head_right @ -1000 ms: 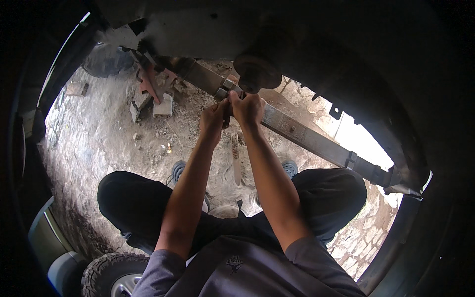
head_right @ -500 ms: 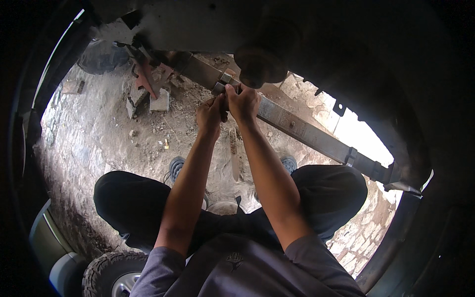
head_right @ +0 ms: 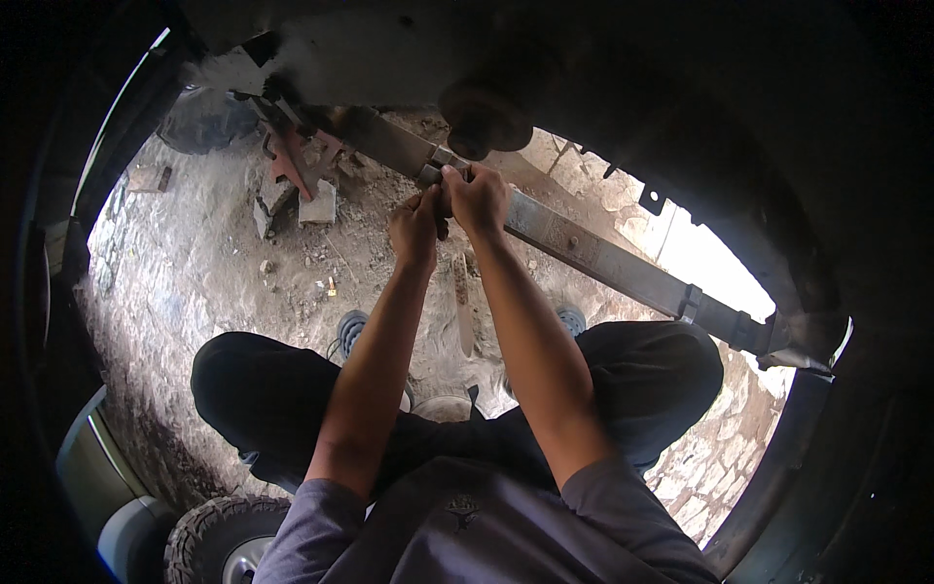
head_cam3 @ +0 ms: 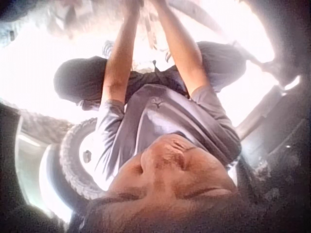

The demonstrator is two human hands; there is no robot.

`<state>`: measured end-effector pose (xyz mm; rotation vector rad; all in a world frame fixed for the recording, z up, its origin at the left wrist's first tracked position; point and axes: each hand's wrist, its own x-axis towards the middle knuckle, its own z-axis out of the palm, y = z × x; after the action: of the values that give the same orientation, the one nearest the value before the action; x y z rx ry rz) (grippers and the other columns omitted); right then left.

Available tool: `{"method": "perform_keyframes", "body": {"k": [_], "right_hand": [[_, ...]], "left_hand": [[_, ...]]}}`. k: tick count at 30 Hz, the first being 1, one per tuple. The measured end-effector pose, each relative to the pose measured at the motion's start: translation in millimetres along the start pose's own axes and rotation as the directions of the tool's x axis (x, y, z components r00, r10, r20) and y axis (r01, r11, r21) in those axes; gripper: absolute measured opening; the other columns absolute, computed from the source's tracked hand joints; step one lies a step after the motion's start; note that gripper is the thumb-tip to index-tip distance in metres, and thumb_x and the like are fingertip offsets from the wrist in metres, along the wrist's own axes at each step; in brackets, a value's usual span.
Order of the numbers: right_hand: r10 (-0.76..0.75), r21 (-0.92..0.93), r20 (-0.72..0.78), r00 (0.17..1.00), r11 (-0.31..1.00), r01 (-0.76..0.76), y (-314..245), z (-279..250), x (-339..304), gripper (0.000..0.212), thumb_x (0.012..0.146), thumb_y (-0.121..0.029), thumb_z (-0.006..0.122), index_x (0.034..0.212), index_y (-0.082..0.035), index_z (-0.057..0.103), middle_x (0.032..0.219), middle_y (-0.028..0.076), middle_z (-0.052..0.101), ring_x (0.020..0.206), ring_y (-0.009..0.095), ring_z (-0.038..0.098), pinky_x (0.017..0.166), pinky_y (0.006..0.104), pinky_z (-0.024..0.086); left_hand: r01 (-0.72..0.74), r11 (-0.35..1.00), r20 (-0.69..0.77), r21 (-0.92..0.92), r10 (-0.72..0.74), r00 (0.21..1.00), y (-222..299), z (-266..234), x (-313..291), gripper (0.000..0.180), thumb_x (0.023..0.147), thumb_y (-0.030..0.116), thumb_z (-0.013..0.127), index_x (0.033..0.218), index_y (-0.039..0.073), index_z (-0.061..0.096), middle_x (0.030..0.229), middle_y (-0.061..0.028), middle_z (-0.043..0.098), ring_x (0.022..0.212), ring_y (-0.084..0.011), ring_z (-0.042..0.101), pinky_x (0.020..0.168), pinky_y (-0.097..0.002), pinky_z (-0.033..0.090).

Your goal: The person sits under a vehicle and uses a hammer and a small metal piece to tap and adjust a metal bracket on the undercarriage. They repeatedly position the metal piece and strike it with the hammer, then reposition and continue tapping.

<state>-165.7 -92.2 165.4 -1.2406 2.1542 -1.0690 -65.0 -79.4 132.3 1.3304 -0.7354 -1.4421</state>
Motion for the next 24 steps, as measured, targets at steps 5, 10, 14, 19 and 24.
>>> {"method": "perform_keyframes", "body": {"k": [5, 10, 14, 19, 24], "right_hand": [[0.043, 0.035, -0.047, 0.998, 0.999, -0.041, 6, 5, -5, 0.041, 0.083, -0.048, 0.075, 0.082, -0.007, 0.078, 0.079, 0.015, 0.074, 0.081, 0.033, 0.072, 0.083, 0.0433, 0.054], [0.122, 0.093, -0.057, 0.991, 0.989, -0.116, 11, 6, -3, 0.037, 0.079, -0.044, 0.081, 0.088, -0.008, 0.079, 0.087, 0.015, 0.077, 0.084, 0.029, 0.073, 0.086, 0.0404, 0.055], [0.088, 0.016, -0.071, 0.994, 0.996, -0.087, 16, 4, 2, 0.040, 0.078, -0.046, 0.082, 0.088, -0.007, 0.079, 0.085, 0.014, 0.077, 0.083, 0.027, 0.074, 0.083, 0.0390, 0.055], [0.102, 0.075, -0.098, 0.990, 0.993, -0.095, 12, 7, 6, 0.035, 0.078, -0.039, 0.083, 0.087, -0.006, 0.079, 0.082, 0.014, 0.076, 0.078, 0.028, 0.074, 0.077, 0.0391, 0.057], [0.060, 0.117, -0.009, 0.998, 0.991, -0.059, 20, 5, 3, 0.036, 0.078, -0.041, 0.085, 0.088, -0.006, 0.079, 0.073, 0.010, 0.075, 0.069, 0.020, 0.072, 0.071, 0.0354, 0.057]], "left_hand": [[-0.015, 0.999, 0.036, 0.046, 0.013, 0.999, -11, -5, 9, 0.034, 0.099, 0.025, 0.068, 0.075, 0.001, 0.071, 0.057, -0.0028, 0.060, 0.042, -0.0102, 0.051, 0.040, -0.0289, 0.036], [-0.096, 0.969, 0.055, 0.229, 0.085, 0.995, -21, -15, 24, 0.038, 0.095, 0.034, 0.070, 0.078, 0.000, 0.076, 0.052, -0.0078, 0.063, 0.045, -0.0160, 0.060, 0.047, -0.0345, 0.045], [-0.160, 0.915, -0.018, 0.371, 0.180, 0.984, -28, -7, 23, 0.040, 0.093, 0.037, 0.071, 0.079, 0.000, 0.077, 0.057, -0.0123, 0.066, 0.050, -0.0221, 0.064, 0.055, -0.0388, 0.050], [-0.127, 0.928, -0.022, 0.351, 0.143, 0.989, -32, -5, 31, 0.038, 0.093, 0.037, 0.071, 0.082, 0.001, 0.078, 0.063, -0.0146, 0.069, 0.056, -0.0238, 0.068, 0.059, -0.0398, 0.051], [-0.192, 0.938, -0.020, 0.287, 0.206, 0.978, -46, -12, 20, 0.039, 0.096, 0.035, 0.069, 0.080, 0.000, 0.076, 0.060, -0.0138, 0.066, 0.053, -0.0235, 0.065, 0.056, -0.0400, 0.050]]}}
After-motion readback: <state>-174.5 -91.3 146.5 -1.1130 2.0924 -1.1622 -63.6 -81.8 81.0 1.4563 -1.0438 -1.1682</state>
